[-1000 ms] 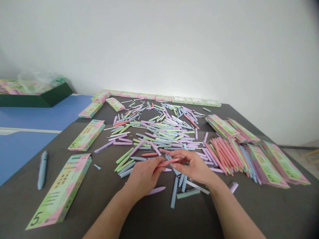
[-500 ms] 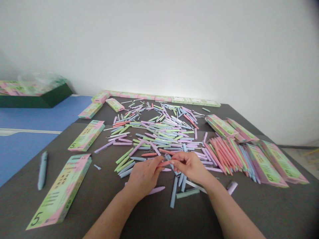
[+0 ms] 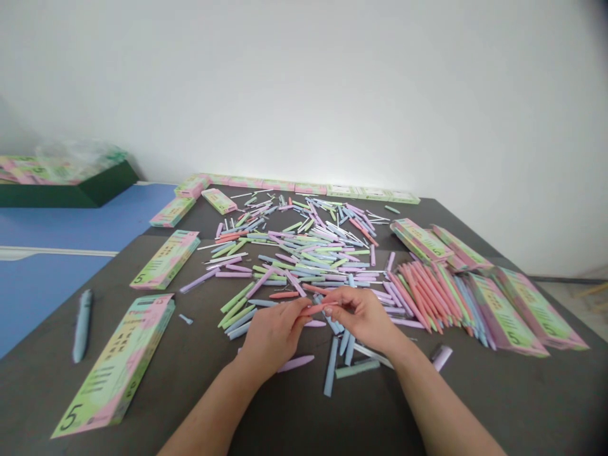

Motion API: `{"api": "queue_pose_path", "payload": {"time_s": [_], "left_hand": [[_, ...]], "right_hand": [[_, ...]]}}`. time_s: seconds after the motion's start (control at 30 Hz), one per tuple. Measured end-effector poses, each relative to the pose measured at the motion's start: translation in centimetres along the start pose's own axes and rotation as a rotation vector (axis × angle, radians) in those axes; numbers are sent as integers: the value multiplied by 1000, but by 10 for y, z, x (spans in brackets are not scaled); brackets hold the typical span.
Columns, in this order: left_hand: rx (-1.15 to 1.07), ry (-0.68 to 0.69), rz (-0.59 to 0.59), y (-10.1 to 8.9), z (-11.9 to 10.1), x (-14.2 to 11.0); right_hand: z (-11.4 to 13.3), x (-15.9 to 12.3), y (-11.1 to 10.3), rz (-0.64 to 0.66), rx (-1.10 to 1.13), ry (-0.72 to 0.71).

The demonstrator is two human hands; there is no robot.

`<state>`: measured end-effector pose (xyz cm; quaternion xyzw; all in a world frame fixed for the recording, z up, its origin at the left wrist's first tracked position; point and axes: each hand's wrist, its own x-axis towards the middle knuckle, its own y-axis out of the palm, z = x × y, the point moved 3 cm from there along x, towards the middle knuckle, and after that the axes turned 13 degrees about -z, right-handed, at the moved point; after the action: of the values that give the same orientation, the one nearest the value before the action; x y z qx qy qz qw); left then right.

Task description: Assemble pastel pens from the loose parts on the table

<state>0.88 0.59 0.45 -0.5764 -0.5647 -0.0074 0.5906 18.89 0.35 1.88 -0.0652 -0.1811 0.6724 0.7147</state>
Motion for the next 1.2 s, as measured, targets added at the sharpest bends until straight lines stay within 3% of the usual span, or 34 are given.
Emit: {"api": "queue_pose_path", "payload": {"time_s": [0.13, 0.3, 0.43, 0.53, 0.63, 0.77, 1.0, 1.2], "left_hand": [[56, 35, -20, 2, 0, -3], [54, 27, -44, 0, 1, 1], [26, -113, -184, -10, 11, 10], [-58, -330, -304, -15, 20, 12], [-233, -564, -255, -11, 24, 9], [-408, -756, -218, -11, 22, 8], [-528, -907, -405, -17, 27, 10], [-430, -923, -443, -23, 23, 10]], "right_hand": [[-4, -1, 3, 27, 94, 113], [-2, 1, 6, 5, 207, 152], [-4, 8, -4, -73, 263, 173], [-9, 13, -15, -143, 314, 164], [-11, 16, -20, -172, 370, 151], [-8, 14, -15, -154, 383, 167], [-7, 6, 2, 17, 356, 216], [-4, 0, 12, 67, 304, 168]]}}
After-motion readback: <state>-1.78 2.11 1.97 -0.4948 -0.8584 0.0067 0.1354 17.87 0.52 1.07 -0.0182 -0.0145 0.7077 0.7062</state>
